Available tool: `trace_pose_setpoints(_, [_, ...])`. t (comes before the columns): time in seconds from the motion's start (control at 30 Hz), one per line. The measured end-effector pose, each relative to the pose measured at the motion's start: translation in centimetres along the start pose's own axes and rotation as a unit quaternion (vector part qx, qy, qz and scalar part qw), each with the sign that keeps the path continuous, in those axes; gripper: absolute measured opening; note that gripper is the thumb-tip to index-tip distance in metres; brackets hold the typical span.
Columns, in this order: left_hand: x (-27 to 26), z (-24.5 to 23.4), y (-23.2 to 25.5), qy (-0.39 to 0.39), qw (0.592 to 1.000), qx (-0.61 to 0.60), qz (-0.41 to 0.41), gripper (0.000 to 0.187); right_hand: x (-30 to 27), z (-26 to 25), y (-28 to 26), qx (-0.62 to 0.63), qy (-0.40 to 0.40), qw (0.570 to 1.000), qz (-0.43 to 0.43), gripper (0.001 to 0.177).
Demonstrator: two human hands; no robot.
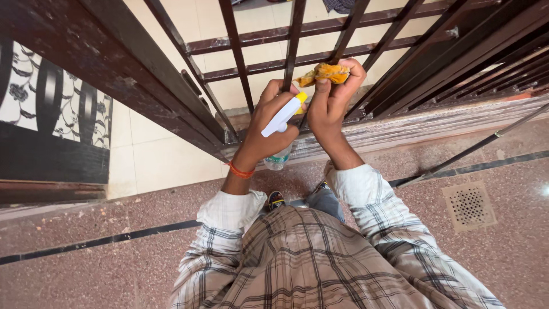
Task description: The person sprays a liquid onto the bars of a metal gate and wipes them with a cloth.
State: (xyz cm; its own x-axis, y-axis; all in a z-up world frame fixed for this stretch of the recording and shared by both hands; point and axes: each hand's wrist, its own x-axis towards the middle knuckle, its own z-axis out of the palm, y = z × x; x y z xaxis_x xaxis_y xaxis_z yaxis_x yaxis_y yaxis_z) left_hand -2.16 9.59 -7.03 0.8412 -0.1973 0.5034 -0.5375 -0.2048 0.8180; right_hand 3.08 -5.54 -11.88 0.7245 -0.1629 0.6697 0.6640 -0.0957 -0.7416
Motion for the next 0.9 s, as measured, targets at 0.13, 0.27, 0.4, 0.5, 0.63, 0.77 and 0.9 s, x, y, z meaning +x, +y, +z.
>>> trace_pose_setpoints(0.13, [-0.5, -0.6, -0.8, -0.008, 1.000, 0.004, 0.020, 0.039, 0.1, -0.3, 2.5, 0.066, -0.027, 0.996, -0.050, 0.033])
trace_pose_setpoints(0.27, [-1.0, -0.8, -1.2, -0.016, 1.000, -0.012, 0.012, 0.040, -0.5, -0.5, 3.2, 0.081, -0.048, 0.994, -0.053, 0.031])
trace_pose_setpoints(0.4, [-1.2, -0.8, -1.2, -0.011, 1.000, -0.005, 0.013, 0.040, -0.2, -0.3, 2.3, 0.095, -0.044, 0.994, -0.044, 0.032])
trace_pose_setpoints(0.5, [-1.2, -0.5, -1.0, -0.012, 1.000, -0.024, 0.004, 0.038, 0.4, 0.2, 1.1, 0.114, -0.024, 0.993, -0.016, 0.033])
trace_pose_setpoints(0.63, [-0.9, -0.4, -1.0, -0.018, 1.000, -0.010, -0.001, 0.043, 0.2, 1.1, -0.7, 0.085, 0.012, 0.992, 0.095, 0.036])
trace_pose_setpoints(0.77, [-1.2, -0.2, -1.6, -0.021, 0.999, -0.033, -0.020, 0.047, 0.6, 1.1, -0.4, 0.070, -0.013, 0.994, 0.087, 0.033])
trace_pose_setpoints(0.9, [-1.5, -0.1, -2.7, -0.036, 0.999, -0.025, -0.004, 0.041, 1.0, -0.2, 1.3, 0.040, -0.070, 0.997, 0.017, 0.029])
